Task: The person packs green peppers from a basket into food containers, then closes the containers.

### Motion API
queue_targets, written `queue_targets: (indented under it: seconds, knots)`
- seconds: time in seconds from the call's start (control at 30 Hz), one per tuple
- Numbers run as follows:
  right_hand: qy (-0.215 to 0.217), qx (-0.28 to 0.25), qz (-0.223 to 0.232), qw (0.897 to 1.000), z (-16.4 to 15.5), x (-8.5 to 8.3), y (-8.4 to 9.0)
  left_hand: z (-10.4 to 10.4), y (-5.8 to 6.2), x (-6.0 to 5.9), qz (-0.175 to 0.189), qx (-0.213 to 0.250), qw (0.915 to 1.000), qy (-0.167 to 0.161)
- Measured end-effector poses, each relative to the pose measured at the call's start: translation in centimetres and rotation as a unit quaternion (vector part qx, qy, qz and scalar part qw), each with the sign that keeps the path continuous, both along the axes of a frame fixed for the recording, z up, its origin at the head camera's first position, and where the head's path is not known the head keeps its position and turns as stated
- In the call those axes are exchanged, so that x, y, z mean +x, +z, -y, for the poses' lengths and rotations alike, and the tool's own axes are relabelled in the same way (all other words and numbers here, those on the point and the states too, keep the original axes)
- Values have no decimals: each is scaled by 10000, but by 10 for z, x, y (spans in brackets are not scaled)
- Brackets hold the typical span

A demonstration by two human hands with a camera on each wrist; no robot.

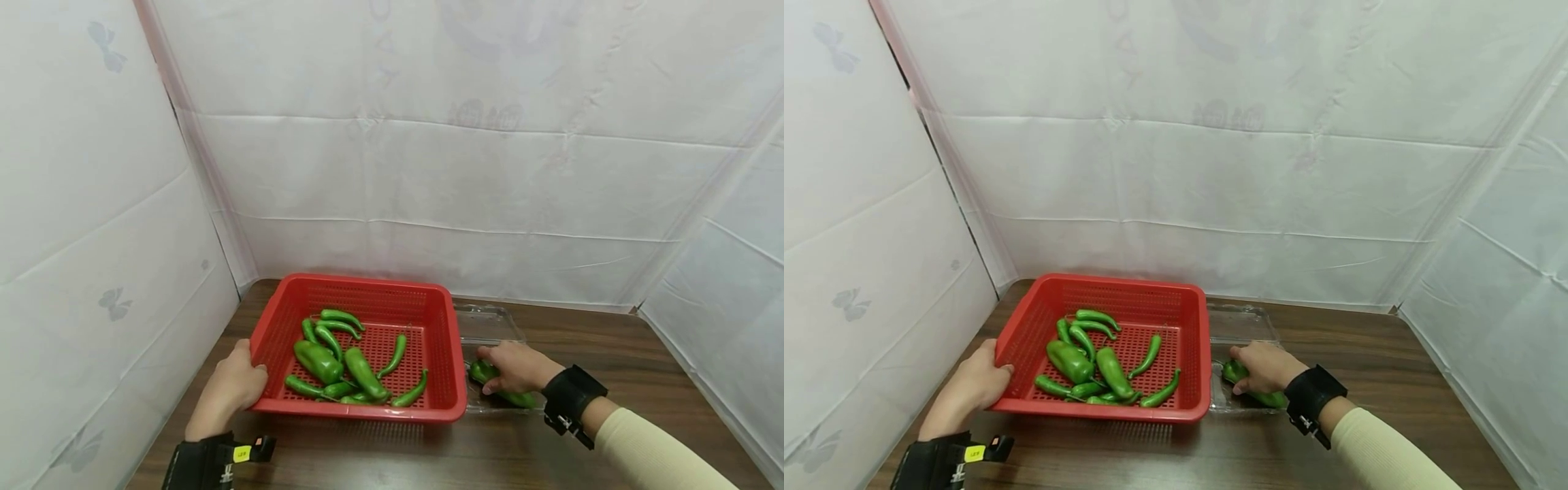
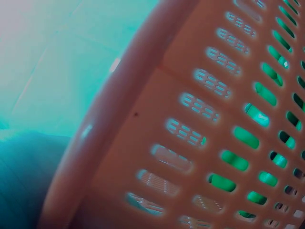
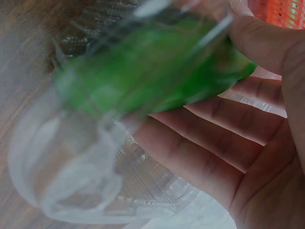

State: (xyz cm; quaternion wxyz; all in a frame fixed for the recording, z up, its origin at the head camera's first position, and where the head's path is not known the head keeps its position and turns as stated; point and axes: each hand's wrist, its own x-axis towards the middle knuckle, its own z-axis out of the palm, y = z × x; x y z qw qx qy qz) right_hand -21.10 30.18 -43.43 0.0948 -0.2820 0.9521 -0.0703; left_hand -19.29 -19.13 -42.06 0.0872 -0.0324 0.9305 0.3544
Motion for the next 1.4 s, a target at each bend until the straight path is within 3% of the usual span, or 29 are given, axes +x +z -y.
queue_targets:
  seconds: [1.0,1.4]
  knots:
    - [105,-7,39,9999,2,2,4,-1,0,-2,34,43,10000,54]
    - [-111,-101,101,9998,4,0,26,-1,3,1,71,72,9999,86]
